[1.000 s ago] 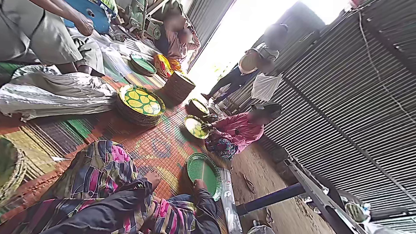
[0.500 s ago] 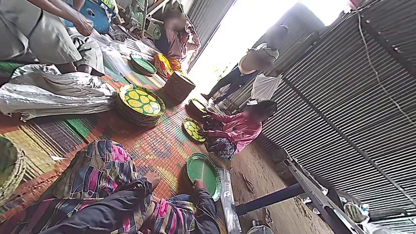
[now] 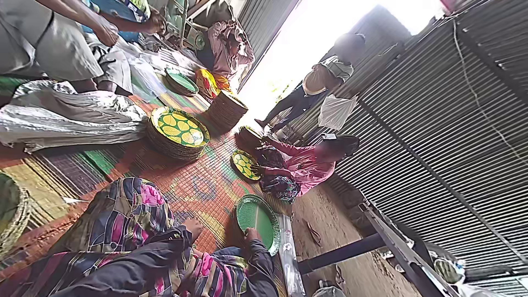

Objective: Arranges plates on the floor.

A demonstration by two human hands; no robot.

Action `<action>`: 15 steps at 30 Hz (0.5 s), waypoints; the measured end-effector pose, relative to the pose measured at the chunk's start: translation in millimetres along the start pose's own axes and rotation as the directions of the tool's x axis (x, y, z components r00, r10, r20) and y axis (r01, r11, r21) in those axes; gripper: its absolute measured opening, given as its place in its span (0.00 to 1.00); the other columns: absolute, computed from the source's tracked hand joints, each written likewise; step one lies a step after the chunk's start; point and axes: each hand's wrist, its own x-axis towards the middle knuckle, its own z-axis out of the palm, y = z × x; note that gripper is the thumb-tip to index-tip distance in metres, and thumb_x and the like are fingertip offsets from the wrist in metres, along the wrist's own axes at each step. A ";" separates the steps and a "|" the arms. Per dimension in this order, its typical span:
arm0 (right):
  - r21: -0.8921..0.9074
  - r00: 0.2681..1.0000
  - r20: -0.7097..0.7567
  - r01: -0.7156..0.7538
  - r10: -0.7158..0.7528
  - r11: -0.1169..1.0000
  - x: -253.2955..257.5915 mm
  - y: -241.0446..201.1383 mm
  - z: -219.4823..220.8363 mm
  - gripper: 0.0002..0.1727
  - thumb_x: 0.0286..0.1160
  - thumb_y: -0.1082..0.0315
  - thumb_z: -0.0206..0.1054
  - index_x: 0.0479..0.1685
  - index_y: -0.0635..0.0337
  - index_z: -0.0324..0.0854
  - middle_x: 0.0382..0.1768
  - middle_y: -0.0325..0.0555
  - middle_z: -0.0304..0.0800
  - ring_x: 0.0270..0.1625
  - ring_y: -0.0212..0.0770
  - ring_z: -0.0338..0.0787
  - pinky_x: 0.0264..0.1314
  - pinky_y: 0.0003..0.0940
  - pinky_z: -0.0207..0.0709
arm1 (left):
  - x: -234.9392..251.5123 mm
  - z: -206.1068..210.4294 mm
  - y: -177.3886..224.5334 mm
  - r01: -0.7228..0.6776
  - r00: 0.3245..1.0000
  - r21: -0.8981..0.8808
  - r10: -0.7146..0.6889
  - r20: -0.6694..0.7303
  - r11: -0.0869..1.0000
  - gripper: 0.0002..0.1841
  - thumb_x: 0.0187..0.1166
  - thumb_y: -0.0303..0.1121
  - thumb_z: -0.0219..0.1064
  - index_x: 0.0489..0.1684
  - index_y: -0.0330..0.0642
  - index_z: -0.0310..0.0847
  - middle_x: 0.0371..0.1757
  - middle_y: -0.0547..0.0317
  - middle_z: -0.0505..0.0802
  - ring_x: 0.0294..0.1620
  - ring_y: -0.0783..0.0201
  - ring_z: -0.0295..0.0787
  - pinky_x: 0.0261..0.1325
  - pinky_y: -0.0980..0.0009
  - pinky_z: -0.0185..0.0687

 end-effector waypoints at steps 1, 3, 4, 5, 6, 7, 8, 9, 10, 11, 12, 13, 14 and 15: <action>-0.001 1.000 -0.003 -0.001 0.001 1.000 -1.0 -0.6 -0.3 0.19 0.84 0.66 0.65 0.69 0.64 0.84 0.74 0.62 0.83 0.80 0.59 0.80 0.80 0.58 0.72 | -0.1 -0.8 0.3 0.003 1.000 0.002 -0.003 0.004 1.000 0.21 0.87 0.31 0.62 0.75 0.29 0.76 0.74 0.31 0.84 0.81 0.34 0.75 0.79 0.38 0.69; 0.002 1.000 -0.013 -0.003 0.003 1.000 -4.2 -2.2 -1.0 0.19 0.83 0.66 0.65 0.68 0.64 0.84 0.73 0.63 0.84 0.79 0.60 0.80 0.80 0.59 0.73 | 0.6 -2.0 1.0 0.014 1.000 0.014 -0.014 0.016 1.000 0.21 0.87 0.31 0.62 0.75 0.31 0.76 0.74 0.32 0.84 0.81 0.35 0.76 0.78 0.38 0.70; -0.001 1.000 -0.013 -0.004 0.004 1.000 -4.0 -2.1 -1.1 0.19 0.83 0.66 0.65 0.68 0.64 0.84 0.73 0.63 0.84 0.79 0.61 0.81 0.79 0.59 0.73 | 0.9 -2.0 0.9 0.014 1.000 0.021 -0.015 0.020 1.000 0.21 0.87 0.31 0.62 0.76 0.31 0.76 0.74 0.33 0.84 0.81 0.35 0.75 0.78 0.38 0.70; -0.006 1.000 -0.010 -0.005 0.005 1.000 -3.2 -1.9 -1.1 0.19 0.84 0.66 0.65 0.68 0.64 0.84 0.73 0.64 0.84 0.79 0.61 0.80 0.79 0.59 0.73 | 0.9 -2.0 0.7 0.013 1.000 0.020 -0.013 0.021 1.000 0.21 0.87 0.31 0.61 0.76 0.31 0.76 0.75 0.33 0.84 0.82 0.36 0.75 0.78 0.38 0.70; -0.009 1.000 -0.009 -0.006 0.006 1.000 -2.7 -1.8 -0.9 0.19 0.84 0.66 0.65 0.68 0.64 0.84 0.73 0.63 0.84 0.79 0.61 0.80 0.79 0.59 0.73 | 0.7 -2.1 0.8 0.012 1.000 0.019 -0.012 0.019 1.000 0.21 0.87 0.31 0.62 0.76 0.31 0.76 0.75 0.33 0.84 0.82 0.35 0.75 0.79 0.38 0.70; -0.006 1.000 -0.008 -0.006 0.006 1.000 -3.1 -1.9 -1.0 0.19 0.84 0.66 0.65 0.69 0.64 0.84 0.73 0.63 0.83 0.80 0.60 0.80 0.80 0.59 0.72 | 0.8 -1.6 1.1 0.015 1.000 0.019 -0.016 0.016 1.000 0.21 0.86 0.30 0.62 0.75 0.31 0.77 0.74 0.33 0.84 0.82 0.36 0.75 0.78 0.38 0.70; -0.002 1.000 -0.009 -0.005 0.005 1.000 -3.6 -2.2 -1.2 0.19 0.84 0.66 0.65 0.69 0.64 0.84 0.74 0.63 0.83 0.80 0.60 0.80 0.80 0.59 0.72 | 0.9 -1.3 1.5 0.019 1.000 0.019 -0.019 0.016 1.000 0.21 0.86 0.30 0.62 0.74 0.30 0.77 0.74 0.33 0.84 0.81 0.36 0.75 0.78 0.38 0.70; 0.000 1.000 -0.007 -0.002 0.002 1.000 -4.8 -2.6 -2.0 0.19 0.84 0.66 0.65 0.69 0.65 0.83 0.74 0.64 0.83 0.80 0.61 0.79 0.80 0.59 0.72 | 1.0 -1.3 1.7 0.021 1.000 0.023 -0.021 0.018 1.000 0.20 0.86 0.29 0.62 0.74 0.30 0.77 0.74 0.33 0.84 0.81 0.36 0.75 0.78 0.38 0.70; 0.001 1.000 -0.006 -0.001 0.001 1.000 -5.9 -2.9 -2.5 0.20 0.84 0.66 0.65 0.69 0.65 0.83 0.74 0.64 0.83 0.80 0.61 0.79 0.80 0.59 0.72 | 0.8 -1.5 2.1 0.022 1.000 0.027 -0.023 0.019 0.999 0.20 0.86 0.29 0.62 0.74 0.29 0.77 0.74 0.33 0.84 0.81 0.36 0.75 0.78 0.38 0.70; 0.000 1.000 -0.006 -0.001 0.001 1.000 -5.9 -2.9 -2.6 0.20 0.84 0.66 0.64 0.70 0.65 0.83 0.75 0.63 0.83 0.80 0.60 0.79 0.81 0.59 0.72 | 0.4 -1.8 2.2 0.022 1.000 0.026 -0.022 0.017 0.999 0.20 0.86 0.28 0.62 0.74 0.29 0.77 0.74 0.33 0.84 0.81 0.36 0.75 0.78 0.38 0.70; 0.002 1.000 -0.006 -0.004 0.004 1.000 -5.3 -2.9 -2.3 0.20 0.84 0.66 0.64 0.70 0.65 0.83 0.75 0.63 0.82 0.80 0.60 0.79 0.81 0.59 0.72 | -0.3 -2.1 2.2 0.021 1.000 0.025 -0.021 0.016 0.999 0.20 0.86 0.28 0.62 0.74 0.29 0.77 0.74 0.33 0.84 0.81 0.35 0.76 0.78 0.38 0.70; 0.003 1.000 -0.008 -0.006 0.006 1.000 -4.5 -2.5 -1.9 0.19 0.84 0.66 0.65 0.69 0.64 0.83 0.74 0.63 0.83 0.80 0.60 0.79 0.80 0.59 0.72 | -0.8 -2.5 2.1 0.020 1.000 0.024 -0.021 0.017 1.000 0.20 0.86 0.29 0.62 0.74 0.29 0.76 0.74 0.32 0.84 0.81 0.35 0.76 0.78 0.38 0.71; 0.002 1.000 -0.010 -0.007 0.008 1.000 -3.7 -2.2 -1.3 0.19 0.83 0.66 0.65 0.69 0.64 0.83 0.74 0.63 0.83 0.80 0.60 0.80 0.80 0.59 0.72 | -1.4 -2.9 2.2 0.019 1.000 0.024 -0.019 0.018 1.000 0.21 0.87 0.30 0.62 0.75 0.29 0.76 0.74 0.32 0.84 0.81 0.35 0.76 0.78 0.38 0.71; 0.003 1.000 -0.014 -0.008 0.009 1.000 -3.4 -2.0 -0.9 0.19 0.83 0.66 0.65 0.68 0.64 0.84 0.73 0.63 0.83 0.79 0.61 0.80 0.79 0.59 0.73 | -1.7 -3.4 2.2 0.016 1.000 0.025 -0.017 0.021 1.000 0.21 0.87 0.30 0.61 0.75 0.29 0.76 0.74 0.32 0.84 0.81 0.35 0.75 0.78 0.38 0.71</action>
